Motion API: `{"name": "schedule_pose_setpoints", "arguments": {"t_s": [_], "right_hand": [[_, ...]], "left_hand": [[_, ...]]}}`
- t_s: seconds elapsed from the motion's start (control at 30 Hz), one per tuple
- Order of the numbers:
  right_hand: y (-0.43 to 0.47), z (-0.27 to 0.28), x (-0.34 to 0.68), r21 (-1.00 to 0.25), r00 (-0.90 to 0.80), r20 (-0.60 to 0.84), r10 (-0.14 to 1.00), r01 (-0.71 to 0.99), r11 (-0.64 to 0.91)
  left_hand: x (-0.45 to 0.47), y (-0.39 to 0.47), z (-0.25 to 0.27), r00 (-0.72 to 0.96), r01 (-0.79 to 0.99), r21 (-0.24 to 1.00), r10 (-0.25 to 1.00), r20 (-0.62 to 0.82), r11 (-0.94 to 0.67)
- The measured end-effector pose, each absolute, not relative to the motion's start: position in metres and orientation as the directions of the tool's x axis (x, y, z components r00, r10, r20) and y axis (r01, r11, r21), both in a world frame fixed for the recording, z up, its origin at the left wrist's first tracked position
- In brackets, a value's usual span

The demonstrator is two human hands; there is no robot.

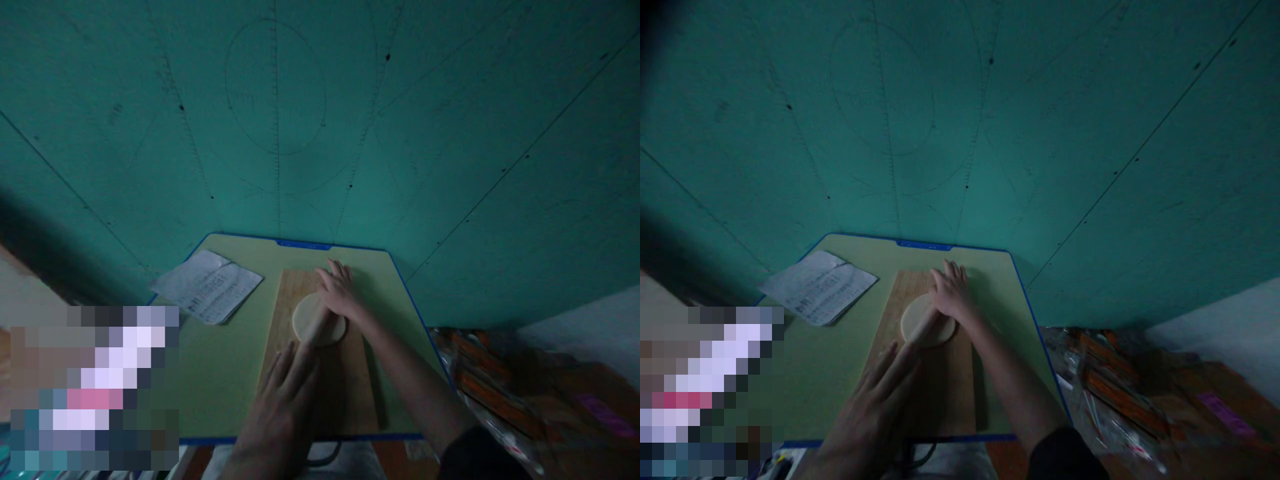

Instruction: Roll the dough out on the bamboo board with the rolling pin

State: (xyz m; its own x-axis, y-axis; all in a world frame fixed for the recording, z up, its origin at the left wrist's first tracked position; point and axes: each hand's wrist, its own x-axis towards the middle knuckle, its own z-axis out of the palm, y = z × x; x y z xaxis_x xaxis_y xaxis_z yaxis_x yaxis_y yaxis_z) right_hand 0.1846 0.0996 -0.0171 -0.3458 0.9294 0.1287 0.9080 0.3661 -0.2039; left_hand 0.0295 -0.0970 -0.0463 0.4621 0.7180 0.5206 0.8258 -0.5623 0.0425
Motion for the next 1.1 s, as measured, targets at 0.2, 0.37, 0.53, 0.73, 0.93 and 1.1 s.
{"name": "schedule_pose_setpoints", "arguments": {"t_s": [0.2, 0.37, 0.53, 0.73, 0.93, 1.1], "right_hand": [[0.071, -0.021, 0.228, -0.23, -0.219, -0.019, 0.976, 0.95, 0.209], [0.09, -0.012, 0.172, -0.239, -0.279, -0.003, 0.96, 0.933, 0.27], [0.102, -0.005, 0.105, -0.239, -0.476, 0.051, 0.878, 0.848, 0.473], [0.099, -0.008, 0.145, -0.22, -0.452, -0.01, 0.892, 0.871, 0.439], [0.083, -0.012, 0.212, -0.211, -0.274, -0.092, 0.957, 0.945, 0.25], [0.086, -0.009, 0.172, -0.264, -0.332, -0.078, 0.94, 0.916, 0.301]], "left_hand": [[0.074, -0.108, -0.03, 0.457, 0.745, 0.267, 0.759, 0.463, -0.611], [0.047, -0.108, -0.04, 0.461, 0.798, 0.162, 0.761, 0.456, -0.58], [0.019, -0.115, -0.051, 0.422, 0.857, 0.059, 0.763, 0.489, -0.511], [0.052, -0.117, -0.046, 0.433, 0.813, 0.189, 0.788, 0.437, -0.551], [0.09, -0.107, -0.04, 0.542, 0.675, 0.207, 0.666, 0.512, -0.708], [0.068, -0.113, -0.043, 0.523, 0.72, 0.203, 0.711, 0.471, -0.664]]}}
